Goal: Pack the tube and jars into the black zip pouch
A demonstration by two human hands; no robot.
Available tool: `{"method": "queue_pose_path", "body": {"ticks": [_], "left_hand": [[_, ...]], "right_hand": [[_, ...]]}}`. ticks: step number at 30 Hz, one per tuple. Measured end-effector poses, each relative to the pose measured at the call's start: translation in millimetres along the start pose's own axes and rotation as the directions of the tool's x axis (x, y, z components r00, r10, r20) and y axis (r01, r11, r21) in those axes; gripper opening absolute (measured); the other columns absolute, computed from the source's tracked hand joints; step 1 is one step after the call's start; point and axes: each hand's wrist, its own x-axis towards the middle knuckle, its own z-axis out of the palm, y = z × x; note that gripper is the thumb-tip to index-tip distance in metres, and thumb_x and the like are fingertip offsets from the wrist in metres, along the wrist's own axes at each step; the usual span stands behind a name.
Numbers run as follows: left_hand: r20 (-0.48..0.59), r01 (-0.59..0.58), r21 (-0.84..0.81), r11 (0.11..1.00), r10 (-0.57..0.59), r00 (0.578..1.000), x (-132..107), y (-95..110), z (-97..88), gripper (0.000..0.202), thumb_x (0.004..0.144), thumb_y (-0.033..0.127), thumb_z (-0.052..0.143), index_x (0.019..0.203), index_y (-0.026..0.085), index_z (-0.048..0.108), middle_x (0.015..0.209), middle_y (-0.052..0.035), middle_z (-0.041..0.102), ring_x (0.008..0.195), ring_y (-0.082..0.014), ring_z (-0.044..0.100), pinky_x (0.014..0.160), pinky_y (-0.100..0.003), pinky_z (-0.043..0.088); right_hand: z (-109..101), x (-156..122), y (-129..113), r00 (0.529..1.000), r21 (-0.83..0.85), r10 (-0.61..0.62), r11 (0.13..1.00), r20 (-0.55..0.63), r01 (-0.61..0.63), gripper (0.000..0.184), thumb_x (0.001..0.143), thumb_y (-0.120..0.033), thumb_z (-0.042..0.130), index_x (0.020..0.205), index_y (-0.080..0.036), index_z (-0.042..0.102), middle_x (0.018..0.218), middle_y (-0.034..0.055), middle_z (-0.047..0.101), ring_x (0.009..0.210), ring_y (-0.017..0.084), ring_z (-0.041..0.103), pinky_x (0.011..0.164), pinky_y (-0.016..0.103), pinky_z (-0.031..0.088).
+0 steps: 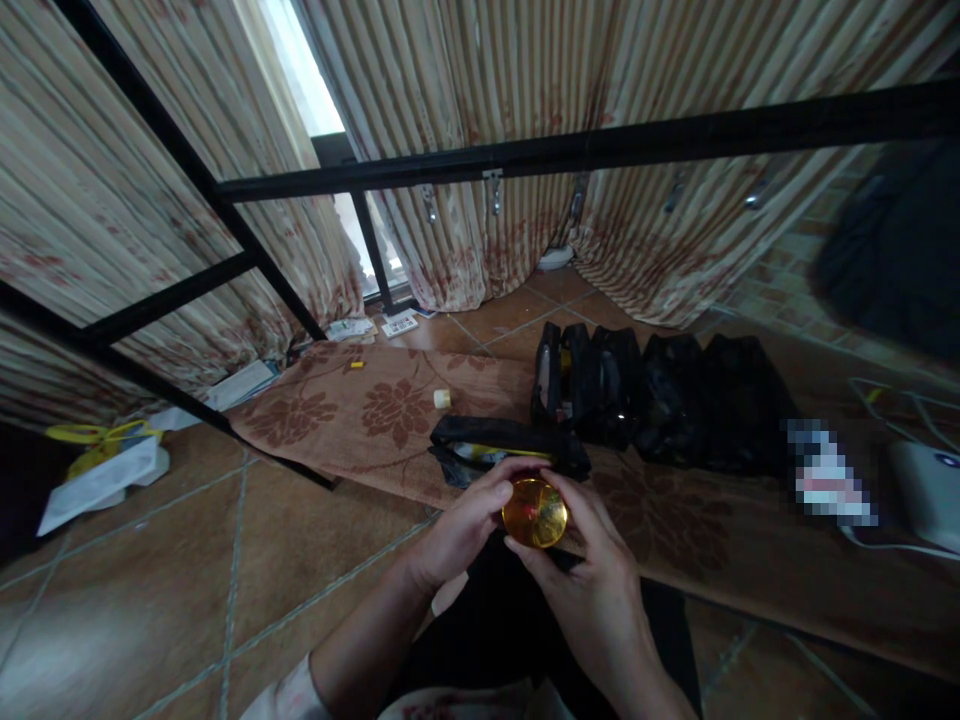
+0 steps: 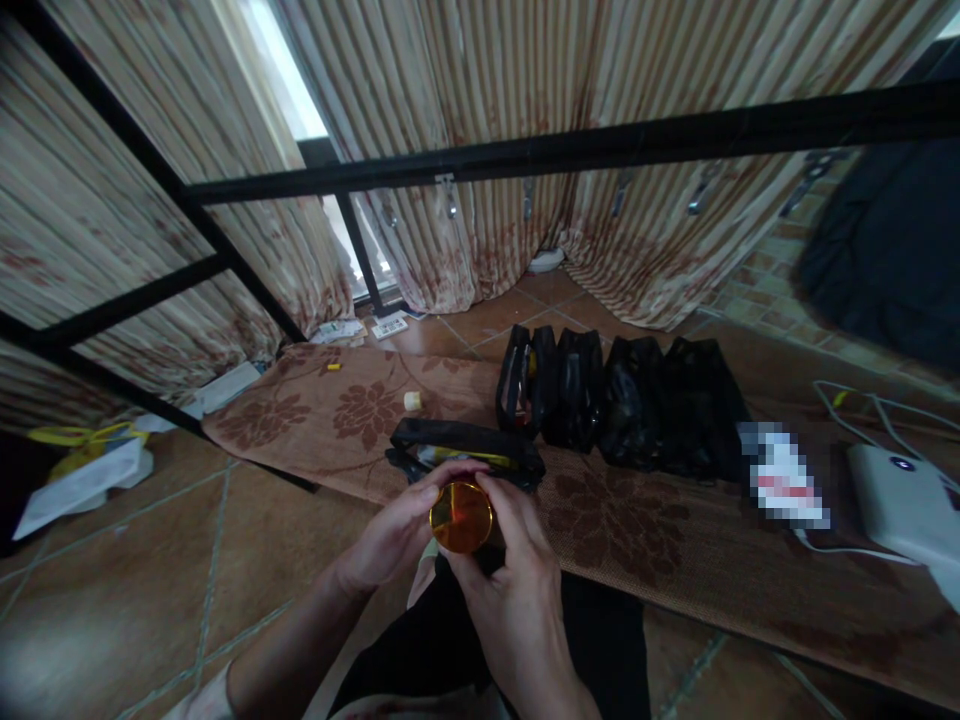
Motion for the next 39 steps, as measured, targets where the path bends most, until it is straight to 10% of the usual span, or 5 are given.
{"method": "queue_pose_path", "body": {"ticks": [15,39], "left_hand": [[0.006,0.042,0.160,0.986,-0.043,0.999,-4,13,7.5,0.061,0.070,0.024,0.077,0.127,0.024,0.055,0.121,-0.0040,0.057,0.111,-0.0225,0.053,0.095,-0.032,0.041],[-0.124,0.025,0.066,0.998,-0.017,0.992,-2,2,10.2,0.045,0.066,0.019,0.058,0.110,0.023,0.066,0.105,-0.0020,0.063,0.096,-0.0202,0.055,0.088,-0.032,0.041]], "right_hand": [[-1,1,-2,1.000,0.007,-0.017,1.000,-0.006,0.017,0.048,0.084,-0.025,0.065,0.131,-0.027,0.052,0.128,0.0071,0.059,0.118,0.022,0.058,0.097,0.036,0.052],[2,-4,-4,0.997,-0.055,-0.070,0.996,0.008,0.071,0.054,0.084,-0.019,0.063,0.135,-0.026,0.048,0.130,0.0080,0.058,0.119,0.023,0.058,0.100,0.039,0.051]]}}
